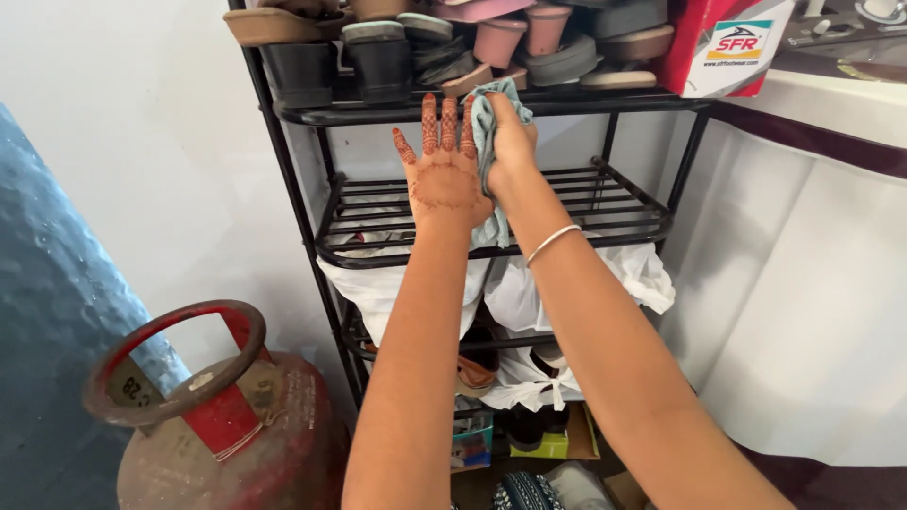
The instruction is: The person wipes the metal bars of a black shoe rack with a light-colored cloth. The person repeatedly rubs the cloth along the horizontal bars and vertical supports of the rack, focusing on the middle shelf area.
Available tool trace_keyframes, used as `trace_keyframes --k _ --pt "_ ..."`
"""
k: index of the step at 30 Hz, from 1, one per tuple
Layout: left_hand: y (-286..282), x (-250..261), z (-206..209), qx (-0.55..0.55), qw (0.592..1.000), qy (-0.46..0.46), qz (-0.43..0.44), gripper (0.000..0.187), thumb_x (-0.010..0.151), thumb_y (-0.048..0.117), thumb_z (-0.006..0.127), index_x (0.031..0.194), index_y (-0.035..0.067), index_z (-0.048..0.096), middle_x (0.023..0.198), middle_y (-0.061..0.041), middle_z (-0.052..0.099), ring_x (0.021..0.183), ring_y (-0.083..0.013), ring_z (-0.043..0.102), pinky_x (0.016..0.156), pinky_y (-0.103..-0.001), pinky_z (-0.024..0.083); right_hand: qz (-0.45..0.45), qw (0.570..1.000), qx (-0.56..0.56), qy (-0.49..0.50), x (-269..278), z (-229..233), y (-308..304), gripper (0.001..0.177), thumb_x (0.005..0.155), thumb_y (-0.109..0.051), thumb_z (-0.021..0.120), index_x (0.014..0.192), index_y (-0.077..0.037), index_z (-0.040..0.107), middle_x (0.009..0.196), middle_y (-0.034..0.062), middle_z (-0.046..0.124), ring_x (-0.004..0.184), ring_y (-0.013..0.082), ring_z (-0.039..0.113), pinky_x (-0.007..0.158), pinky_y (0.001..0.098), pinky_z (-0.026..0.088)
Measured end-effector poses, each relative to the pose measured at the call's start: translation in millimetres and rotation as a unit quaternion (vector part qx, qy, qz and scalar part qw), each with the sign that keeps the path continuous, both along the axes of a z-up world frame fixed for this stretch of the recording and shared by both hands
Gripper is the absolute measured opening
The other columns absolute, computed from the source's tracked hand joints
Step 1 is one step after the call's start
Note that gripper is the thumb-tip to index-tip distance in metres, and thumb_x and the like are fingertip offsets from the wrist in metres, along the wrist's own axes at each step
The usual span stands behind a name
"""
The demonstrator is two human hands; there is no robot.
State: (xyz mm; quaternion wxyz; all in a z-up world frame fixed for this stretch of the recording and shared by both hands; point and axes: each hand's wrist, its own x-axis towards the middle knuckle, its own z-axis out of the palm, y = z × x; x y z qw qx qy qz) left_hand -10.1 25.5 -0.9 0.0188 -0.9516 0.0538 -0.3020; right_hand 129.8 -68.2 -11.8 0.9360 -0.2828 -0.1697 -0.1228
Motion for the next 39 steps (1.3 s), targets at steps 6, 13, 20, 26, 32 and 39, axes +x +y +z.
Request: trace_keyframes --k 6,13,20,26,32,39 --pt "-7.0 -2.2 -0.7 -0.008 1.000 -0.003 0.016 0.111 0.080 0.047 0.067 0.164 0.017 0.000 0.172 -0.008 0.004 0.157 -0.0322 -0.005 0.120 -0.069 0.009 -0.011 0.998 -0.048 0.040 -13.3 7.2 -10.9 0.023 0.082 -0.009 0.076 0.098 0.006 0.070 0.088 0.0141 0.076 0.071 0.0254 0.074 0.063 0.0414 0.063" --pt "-3.6 1.2 -0.1 -0.044 0.999 -0.007 -0.007 0.114 0.075 0.043 0.075 0.164 0.020 0.007 0.172 -0.005 0.009 0.158 -0.0287 0.000 0.122 -0.068 0.011 -0.032 0.995 -0.044 0.085 -1.3 8.4 -55.1 0.025 0.077 -0.012 0.077 0.095 0.005 0.072 0.088 0.0154 0.078 0.072 0.0288 0.076 0.066 0.0460 0.065" --pt "-5.7 0.7 -0.5 -0.052 0.998 -0.027 -0.017 0.120 0.071 0.042 0.081 0.164 0.019 0.008 0.170 -0.007 0.015 0.158 -0.0297 0.004 0.121 -0.066 0.015 -0.095 0.986 -0.068 0.119 -4.1 8.8 -120.9 0.026 0.078 -0.014 0.081 0.096 0.002 0.073 0.086 0.0131 0.077 0.072 0.0275 0.074 0.069 0.0474 0.063" --pt "-5.1 9.4 -0.4 -0.031 0.999 -0.022 0.005 0.121 0.071 0.043 0.082 0.163 0.019 0.007 0.170 -0.007 0.013 0.157 -0.0301 0.003 0.120 -0.065 0.016 -0.151 0.970 -0.141 0.130 -43.0 2.6 -111.6 0.027 0.084 -0.022 0.081 0.100 -0.002 0.071 0.090 0.0092 0.074 0.077 0.0232 0.072 0.068 0.0428 0.061" --pt "-7.1 -3.0 -2.1 -0.031 0.999 -0.013 -0.005 0.125 0.069 0.041 0.083 0.164 0.017 0.005 0.170 -0.009 0.013 0.157 -0.0321 0.003 0.119 -0.064 0.019 -0.251 0.889 -0.379 0.055 -45.4 -67.6 -124.7 0.025 0.081 -0.015 0.081 0.099 -0.001 0.073 0.091 0.0077 0.076 0.081 0.0195 0.071 0.073 0.0357 0.057" --pt "-2.9 4.0 -4.3 -0.038 0.998 -0.048 -0.020 0.117 0.070 0.036 0.081 0.163 0.016 0.012 0.167 -0.012 0.019 0.156 -0.0328 0.008 0.120 -0.061 0.022 -0.241 0.929 -0.265 0.093 -21.6 -57.6 -101.3 0.040 0.087 -0.016 0.076 0.121 -0.011 0.054 0.115 0.0098 0.067 0.101 0.0171 0.064 0.087 0.0327 0.049"
